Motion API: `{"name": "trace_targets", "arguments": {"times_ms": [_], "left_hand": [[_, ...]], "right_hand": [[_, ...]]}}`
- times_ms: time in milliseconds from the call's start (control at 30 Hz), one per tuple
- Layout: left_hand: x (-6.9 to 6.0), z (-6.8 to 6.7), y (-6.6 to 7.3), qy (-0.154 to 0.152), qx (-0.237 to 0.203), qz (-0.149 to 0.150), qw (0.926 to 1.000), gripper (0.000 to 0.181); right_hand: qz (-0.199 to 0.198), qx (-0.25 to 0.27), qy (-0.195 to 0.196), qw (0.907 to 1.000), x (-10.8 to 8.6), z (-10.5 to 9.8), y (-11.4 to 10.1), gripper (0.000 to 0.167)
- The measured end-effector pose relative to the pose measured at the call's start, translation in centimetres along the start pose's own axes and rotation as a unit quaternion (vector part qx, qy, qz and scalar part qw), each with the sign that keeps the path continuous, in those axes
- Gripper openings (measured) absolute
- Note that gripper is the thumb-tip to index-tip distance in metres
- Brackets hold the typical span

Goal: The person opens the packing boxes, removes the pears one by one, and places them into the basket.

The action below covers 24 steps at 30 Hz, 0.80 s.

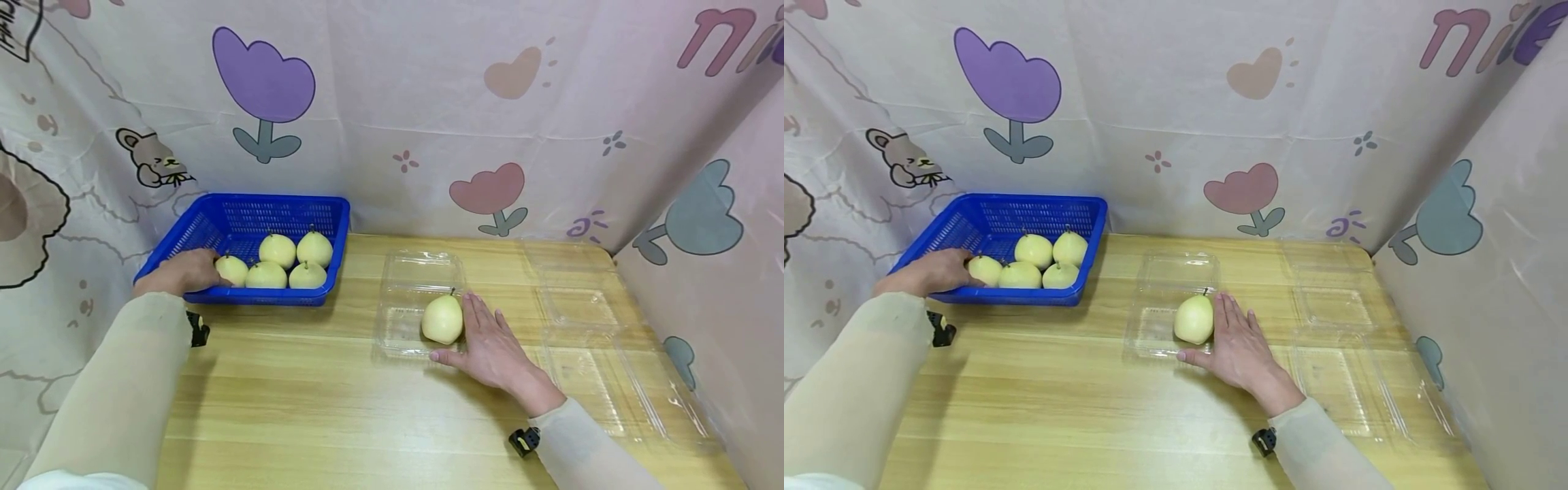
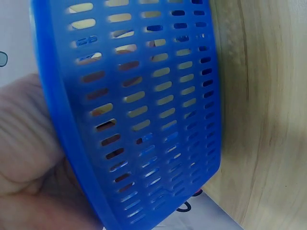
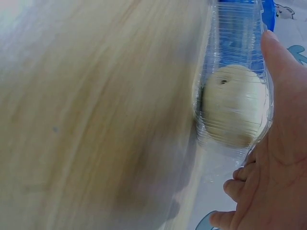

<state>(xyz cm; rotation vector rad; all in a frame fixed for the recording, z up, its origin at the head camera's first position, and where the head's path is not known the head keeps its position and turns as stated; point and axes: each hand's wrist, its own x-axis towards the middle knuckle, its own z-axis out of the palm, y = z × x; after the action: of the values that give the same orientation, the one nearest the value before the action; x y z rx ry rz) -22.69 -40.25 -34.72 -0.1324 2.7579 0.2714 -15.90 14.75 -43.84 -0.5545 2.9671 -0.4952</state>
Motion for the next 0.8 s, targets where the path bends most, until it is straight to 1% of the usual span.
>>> {"name": "trace_targets", "arguments": {"times_ms": [200,300,467,533,633,733,800], "left_hand": [[-0.3,-0.1,0.0,-0.001,0.004,-0.002,1.0,0.095],[-0.5,-0.2,0.0,-0.001,0.002,-0.004,1.0,0.093],[-0.7,-0.3,0.2,-0.009,0.003,-0.012,0.9999,0.097],[-0.8,-0.3,0.3,-0.008,0.002,-0.013,0.9999,0.096],[-0.9,-0.3,0.3,-0.001,0.001,-0.003,1.0,0.093],[-1.1,-0.5,0.3,0.006,-0.006,0.014,0.9999,0.094],[-1.2,-0.6,0.3,0.005,-0.013,0.024,0.9996,0.098]], "right_hand": [[0.002,0.0,0.001,1.0,-0.1,0.0,0.0,0.137],[0.002,0.0,0.001,1.0,-0.1,0.0,-0.1,0.136],[0.001,-0.002,-0.003,1.0,-0.1,-0.1,-0.1,0.135],[0.001,-0.003,-0.004,1.0,-0.1,-0.1,-0.1,0.135],[-0.001,-0.006,-0.002,1.0,-0.1,-0.2,-0.1,0.135],[-0.004,-0.013,-0.001,0.9999,-0.1,-0.3,-0.1,0.135],[-0.008,-0.021,0.001,0.9998,0.0,-0.4,-0.1,0.136]]}}
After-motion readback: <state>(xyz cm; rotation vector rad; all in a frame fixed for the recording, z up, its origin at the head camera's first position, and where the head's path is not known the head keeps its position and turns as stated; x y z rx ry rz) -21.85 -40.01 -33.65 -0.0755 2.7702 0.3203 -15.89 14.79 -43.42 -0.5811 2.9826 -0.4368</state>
